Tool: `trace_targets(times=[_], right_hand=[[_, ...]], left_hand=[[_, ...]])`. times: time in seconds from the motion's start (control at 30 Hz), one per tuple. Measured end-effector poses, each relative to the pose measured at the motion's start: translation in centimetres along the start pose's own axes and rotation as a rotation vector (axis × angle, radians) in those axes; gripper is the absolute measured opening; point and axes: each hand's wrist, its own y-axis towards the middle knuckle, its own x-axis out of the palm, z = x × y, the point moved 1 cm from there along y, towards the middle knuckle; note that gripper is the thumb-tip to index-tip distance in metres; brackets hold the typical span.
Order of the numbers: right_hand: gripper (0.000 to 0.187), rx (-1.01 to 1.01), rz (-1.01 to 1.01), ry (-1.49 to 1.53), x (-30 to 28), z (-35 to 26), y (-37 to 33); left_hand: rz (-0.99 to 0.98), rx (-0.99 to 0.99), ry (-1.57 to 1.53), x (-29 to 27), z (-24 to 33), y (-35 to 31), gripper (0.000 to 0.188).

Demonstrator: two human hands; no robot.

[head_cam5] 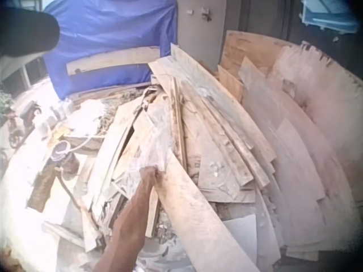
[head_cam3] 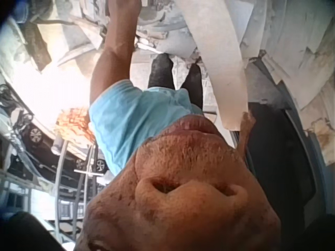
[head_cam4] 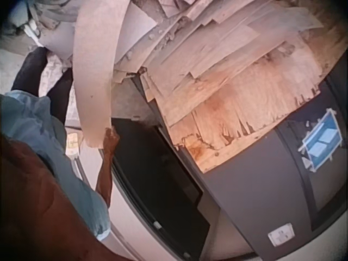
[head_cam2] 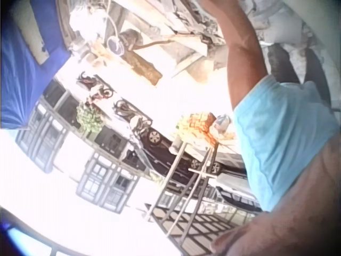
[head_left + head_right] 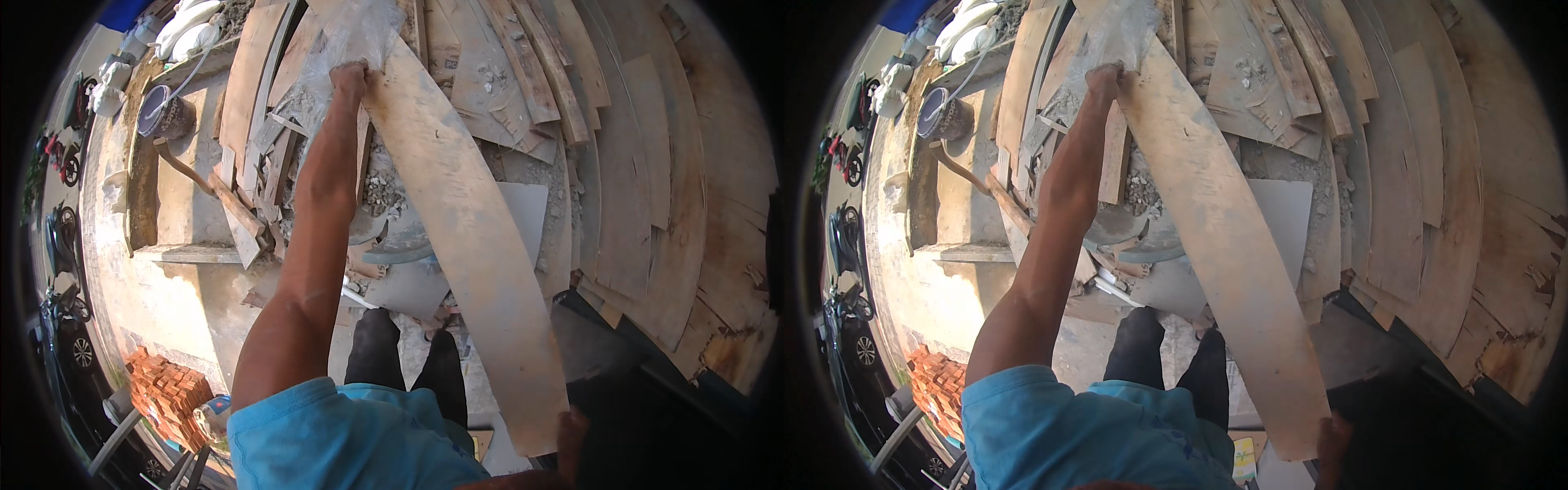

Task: The person gathers wooden planks and boards from a pile of construction debris. They position a plank on a low concrete structure and use a hammer to drive nails into the wood, assembling a wooden frame.

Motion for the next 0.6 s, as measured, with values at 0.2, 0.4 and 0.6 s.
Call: trace_targets(times=[0.2, 0.4, 0.6], right_hand=[[0.012, -0.129, 0.111, -0.111, 2.3, 7.0, 0.1], [0.015, -0.017, -0.043, 0.048, 0.9, -0.8, 2.6], [0.018, 0.053, -0.084, 0.127, 3.2, 4.6, 1.8]], left_hand=[[-0.076, 0.211, -0.125, 1.5, 4.4, 0.4, 0.006], [-0.702, 0.56, -0.322, 0.0, 20.2, 10.8, 0.094], [-0.379, 0.628, 0.461, 2.8, 18.5, -3.3, 0.062]])
